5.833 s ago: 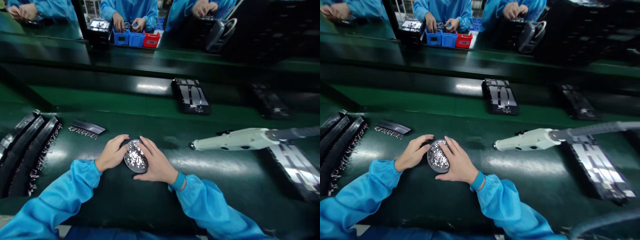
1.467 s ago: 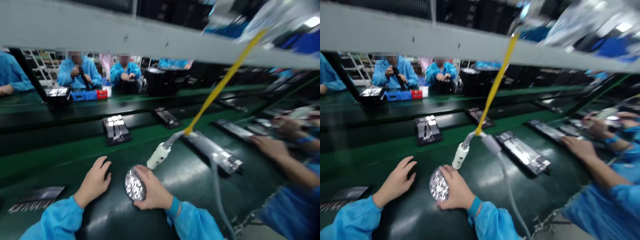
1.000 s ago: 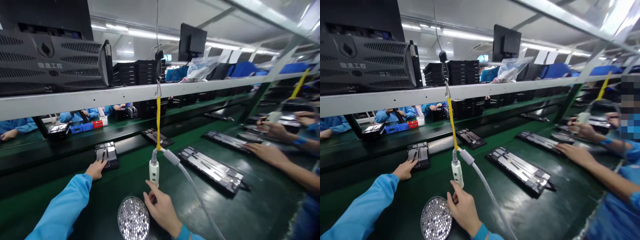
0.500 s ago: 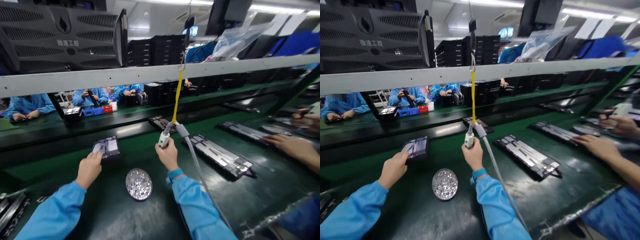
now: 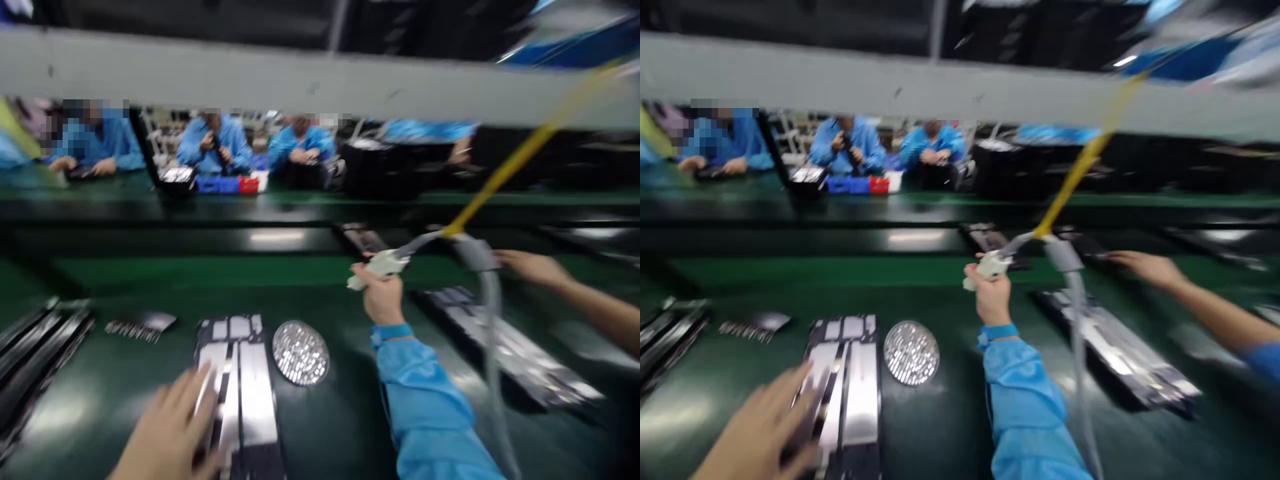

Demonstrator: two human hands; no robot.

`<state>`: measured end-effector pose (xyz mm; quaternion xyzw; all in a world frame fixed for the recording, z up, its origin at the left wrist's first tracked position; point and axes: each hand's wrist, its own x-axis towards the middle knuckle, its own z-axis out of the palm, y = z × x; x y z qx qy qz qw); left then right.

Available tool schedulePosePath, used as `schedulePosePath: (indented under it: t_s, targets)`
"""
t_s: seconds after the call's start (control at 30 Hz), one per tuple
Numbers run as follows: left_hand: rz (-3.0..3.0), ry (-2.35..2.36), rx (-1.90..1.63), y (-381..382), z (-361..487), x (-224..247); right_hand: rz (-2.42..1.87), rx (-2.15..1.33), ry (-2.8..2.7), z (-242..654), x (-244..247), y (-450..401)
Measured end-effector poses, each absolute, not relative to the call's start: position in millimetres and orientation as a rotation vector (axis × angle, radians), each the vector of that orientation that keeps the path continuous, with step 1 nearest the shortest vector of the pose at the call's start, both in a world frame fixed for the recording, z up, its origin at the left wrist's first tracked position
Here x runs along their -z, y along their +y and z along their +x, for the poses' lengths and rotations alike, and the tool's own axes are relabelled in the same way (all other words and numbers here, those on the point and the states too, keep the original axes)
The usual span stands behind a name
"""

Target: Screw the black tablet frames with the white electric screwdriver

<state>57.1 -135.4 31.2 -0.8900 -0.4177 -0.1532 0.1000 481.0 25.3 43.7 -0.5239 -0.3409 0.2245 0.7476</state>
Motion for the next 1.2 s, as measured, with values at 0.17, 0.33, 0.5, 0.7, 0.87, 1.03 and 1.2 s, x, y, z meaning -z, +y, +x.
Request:
schedulePosePath:
  t_s: [0.17,0.33,0.5,0.7,0.87,1.03,1.2]
  targets:
    - [-2.234,-1.591,0.412,-61,17,-52,-1.101,-0.539,-0.684,479,-42,29]
    - [-2.181,-1.603,0.366,-42,-13,-23,-1.137,-0.453,-0.634,474,-49,22]
    - [-2.214,-1.558,0.360,-34,-11,-10,-1.234,-0.447,-0.667,473,-49,17]
    - [-2.319,-1.504,0.386,-35,-2,-8,-1.177,-0.502,-0.724,470,-48,13]
    - [-2.436,-1.412,0.587,-45,-1,-28,-1.090,-0.483,-0.743,465,-50,11]
    - [-2.653,-1.535,0.901,-46,35,-78,-1.098,-0.471,-0.776,466,-50,11]
    - [-2.985,-1.595,1.069,-15,105,-76,-1.070,-0.471,-0.787,463,-55,10]
